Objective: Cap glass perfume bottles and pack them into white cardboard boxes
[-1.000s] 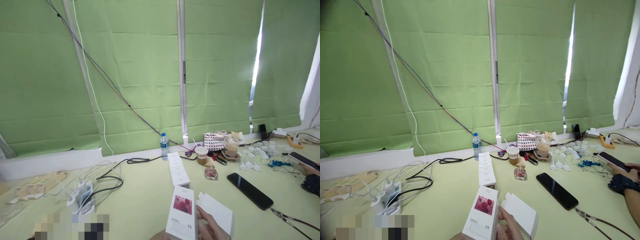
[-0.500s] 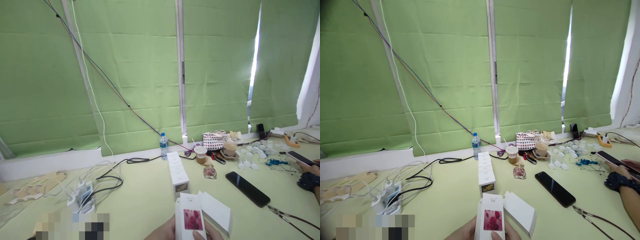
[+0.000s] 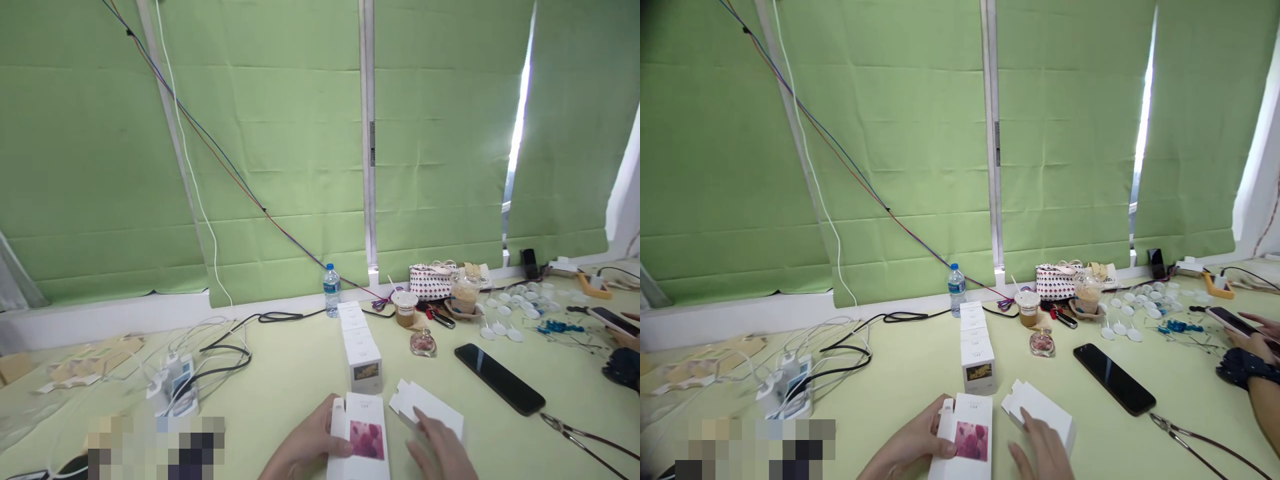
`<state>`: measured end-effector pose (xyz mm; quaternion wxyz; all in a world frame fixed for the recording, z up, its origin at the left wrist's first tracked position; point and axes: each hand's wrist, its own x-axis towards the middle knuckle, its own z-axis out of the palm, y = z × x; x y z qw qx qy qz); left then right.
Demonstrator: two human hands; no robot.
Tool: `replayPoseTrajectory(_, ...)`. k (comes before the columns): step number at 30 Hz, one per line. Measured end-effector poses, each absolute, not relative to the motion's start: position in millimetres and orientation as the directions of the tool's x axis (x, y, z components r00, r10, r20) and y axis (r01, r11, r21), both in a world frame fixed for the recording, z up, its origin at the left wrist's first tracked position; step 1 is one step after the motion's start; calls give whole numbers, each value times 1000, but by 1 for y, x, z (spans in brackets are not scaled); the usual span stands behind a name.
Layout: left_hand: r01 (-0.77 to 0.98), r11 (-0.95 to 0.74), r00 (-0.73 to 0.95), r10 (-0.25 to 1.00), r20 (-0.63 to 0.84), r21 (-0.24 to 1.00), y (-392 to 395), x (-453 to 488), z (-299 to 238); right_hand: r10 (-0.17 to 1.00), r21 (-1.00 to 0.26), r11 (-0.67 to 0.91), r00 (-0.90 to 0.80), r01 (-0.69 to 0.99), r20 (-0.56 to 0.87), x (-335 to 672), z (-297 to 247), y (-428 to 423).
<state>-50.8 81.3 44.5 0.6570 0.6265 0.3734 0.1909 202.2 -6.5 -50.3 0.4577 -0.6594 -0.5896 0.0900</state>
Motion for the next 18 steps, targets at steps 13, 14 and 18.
replayPoseTrajectory(13,628,-159,145,986,87,762,99,-75,74,838,-744,-58,438,666,326,244,-53,-12)
replayPoseTrajectory(14,623,-214,148,977,155,752,95,-67,77,816,-820,-25,486,572,314,239,-50,-13)
replayPoseTrajectory(18,524,-414,340,903,263,744,67,-21,84,814,-996,56,581,-66,8,221,-36,-17)
